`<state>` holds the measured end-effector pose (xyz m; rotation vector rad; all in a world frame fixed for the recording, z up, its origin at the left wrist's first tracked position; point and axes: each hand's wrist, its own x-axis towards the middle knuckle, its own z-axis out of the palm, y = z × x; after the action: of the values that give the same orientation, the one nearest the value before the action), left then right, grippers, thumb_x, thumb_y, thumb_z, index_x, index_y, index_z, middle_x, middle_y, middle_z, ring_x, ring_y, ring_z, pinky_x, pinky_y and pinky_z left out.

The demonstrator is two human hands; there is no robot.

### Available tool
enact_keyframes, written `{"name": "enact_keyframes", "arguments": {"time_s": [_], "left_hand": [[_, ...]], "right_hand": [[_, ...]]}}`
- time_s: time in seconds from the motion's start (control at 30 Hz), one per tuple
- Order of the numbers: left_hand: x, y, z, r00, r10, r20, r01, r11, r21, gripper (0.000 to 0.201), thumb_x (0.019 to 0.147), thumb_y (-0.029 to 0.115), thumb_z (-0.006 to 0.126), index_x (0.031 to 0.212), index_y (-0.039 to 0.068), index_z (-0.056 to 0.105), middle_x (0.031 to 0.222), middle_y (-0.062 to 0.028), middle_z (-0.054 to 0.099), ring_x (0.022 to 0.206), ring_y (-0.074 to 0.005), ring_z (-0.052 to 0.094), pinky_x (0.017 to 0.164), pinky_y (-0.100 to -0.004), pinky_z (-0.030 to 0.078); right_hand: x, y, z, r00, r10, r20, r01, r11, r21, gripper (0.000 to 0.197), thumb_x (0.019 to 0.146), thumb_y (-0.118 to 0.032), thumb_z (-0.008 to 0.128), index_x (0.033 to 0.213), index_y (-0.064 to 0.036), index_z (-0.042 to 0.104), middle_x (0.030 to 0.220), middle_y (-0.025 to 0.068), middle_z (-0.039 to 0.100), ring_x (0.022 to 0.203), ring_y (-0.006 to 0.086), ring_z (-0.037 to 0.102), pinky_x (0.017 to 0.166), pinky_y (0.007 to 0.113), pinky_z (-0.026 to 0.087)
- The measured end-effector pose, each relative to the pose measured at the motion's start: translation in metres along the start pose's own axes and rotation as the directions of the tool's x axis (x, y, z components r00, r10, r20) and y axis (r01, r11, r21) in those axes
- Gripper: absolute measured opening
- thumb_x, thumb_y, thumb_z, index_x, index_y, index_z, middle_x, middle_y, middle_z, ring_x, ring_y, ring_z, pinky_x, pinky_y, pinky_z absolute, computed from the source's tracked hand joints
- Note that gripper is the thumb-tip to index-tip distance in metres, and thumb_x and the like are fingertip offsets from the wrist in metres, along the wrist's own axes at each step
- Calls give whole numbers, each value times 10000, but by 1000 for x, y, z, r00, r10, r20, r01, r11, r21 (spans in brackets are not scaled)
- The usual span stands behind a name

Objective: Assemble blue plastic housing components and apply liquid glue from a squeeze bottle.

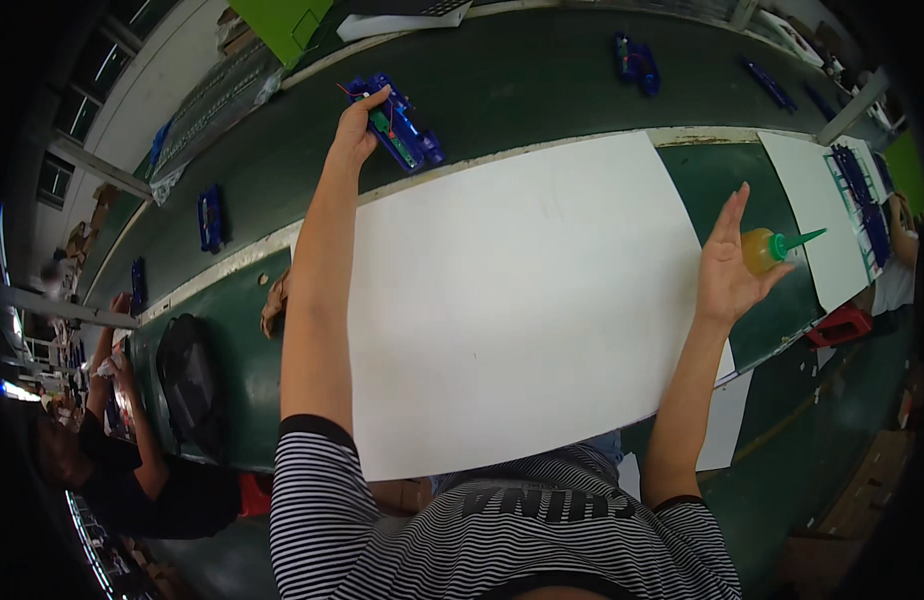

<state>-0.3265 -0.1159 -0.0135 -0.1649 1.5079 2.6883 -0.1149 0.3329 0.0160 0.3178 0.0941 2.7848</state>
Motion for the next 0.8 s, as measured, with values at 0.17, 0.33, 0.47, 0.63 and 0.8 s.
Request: {"name": "enact_keyframes", "arguments": {"time_s": [0.17,0.33,0.47,0.63,0.8], "left_hand": [[25,-5,-3,973,151,-175,-108,966,236,354,757,146,710,995,-52,537,919,-165,614,820,-232,627,701,-333,530],[1,-10,16,679,686,-262,-226,535,814,552,757,212,691,1187,-55,473,1175,-232,525,1066,-303,533,897,-371,426],[-74,-45,65,564,747,352,-552,25,833,299,776,121,625,1059,32,581,1089,-141,573,1023,-287,532,894,-358,410],[-186,-90,109,317,9,948,-941,-121,316,206,784,69,613,989,61,595,1152,-130,523,1154,-322,448,1038,-528,264],[-213,-99,87,560,74,825,-828,83,555,248,782,65,624,1028,50,596,1126,-150,537,1125,-319,472,1001,-430,349]], "right_hand": [[-1,16,5,998,55,-27,-57,996,-64,741,773,-424,661,1257,55,369,1338,199,372,1274,287,339,1103,396,232],[-1,14,-3,991,129,-20,-131,986,-107,732,794,-452,630,1246,66,380,1294,171,437,1248,254,382,1098,375,237],[-3,18,-12,956,290,46,-276,941,-195,594,858,-407,556,1215,51,431,1222,155,504,1188,251,445,1071,382,285],[-21,67,-23,914,369,-170,-357,528,-771,359,898,-257,512,1119,25,520,1031,126,598,1005,231,567,928,364,437],[51,124,-31,918,319,-235,-302,178,-937,267,843,-182,601,1022,15,581,943,102,624,875,174,604,786,287,496]]}}
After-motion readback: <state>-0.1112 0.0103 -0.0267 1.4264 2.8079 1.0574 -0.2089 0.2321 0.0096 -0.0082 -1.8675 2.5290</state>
